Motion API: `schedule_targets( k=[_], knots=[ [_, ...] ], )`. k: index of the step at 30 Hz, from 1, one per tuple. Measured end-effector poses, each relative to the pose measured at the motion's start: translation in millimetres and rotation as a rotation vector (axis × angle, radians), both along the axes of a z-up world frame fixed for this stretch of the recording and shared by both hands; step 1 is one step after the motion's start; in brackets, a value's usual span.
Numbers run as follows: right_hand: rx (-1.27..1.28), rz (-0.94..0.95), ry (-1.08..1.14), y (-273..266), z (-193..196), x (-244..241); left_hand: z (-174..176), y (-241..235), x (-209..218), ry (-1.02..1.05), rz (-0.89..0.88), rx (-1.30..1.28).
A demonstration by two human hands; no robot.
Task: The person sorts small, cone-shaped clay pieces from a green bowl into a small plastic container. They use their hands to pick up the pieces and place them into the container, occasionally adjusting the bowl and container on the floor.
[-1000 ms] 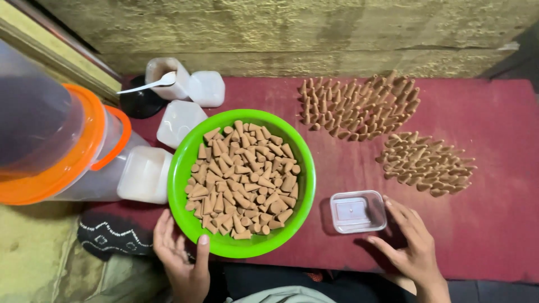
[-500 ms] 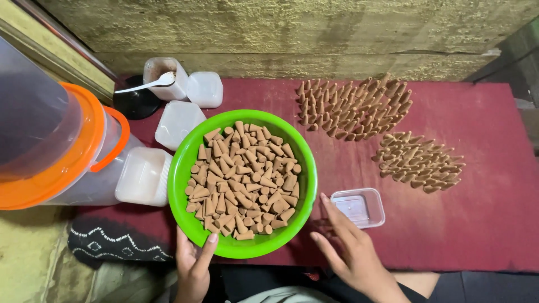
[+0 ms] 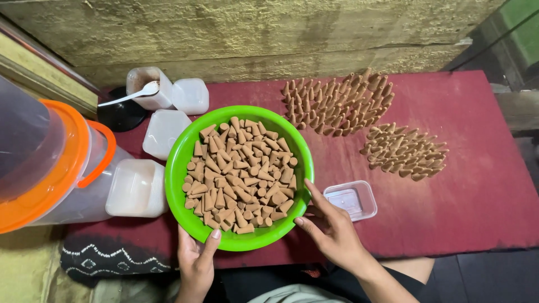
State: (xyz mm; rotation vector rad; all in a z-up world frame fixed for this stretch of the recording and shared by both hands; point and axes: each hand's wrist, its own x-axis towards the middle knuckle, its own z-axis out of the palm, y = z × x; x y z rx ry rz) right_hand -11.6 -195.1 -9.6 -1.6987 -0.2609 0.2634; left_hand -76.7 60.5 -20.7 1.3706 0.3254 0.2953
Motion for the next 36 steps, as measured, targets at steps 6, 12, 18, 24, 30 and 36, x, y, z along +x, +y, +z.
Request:
schedule_targets(
  k=[6,12,18,24,30,36],
  knots=[
    [0.026,-0.028,-0.040,-2,-3,9,-8,-1,10,0.017,0.009,-0.010],
    [-0.041,-0.025,-0.041,-1,4,19,-6,-6,20,-0.005,0.032,-0.045],
    [-0.048,0.007,-0.160,-1,2,28,-18,-7,29,-0.037,0.065,-0.143],
    [-0.126,0.102,-0.222,-17,4,28,-5,-13,32,-0.082,0.068,-0.082],
    [-0.062,0.087,-0.300,-36,16,28,-2,-27,28,-0.147,0.091,-0.021],
    [-0.129,-0.092,-0.561,-72,19,22,-8,-36,17,-0.107,0.100,0.071]
  ],
)
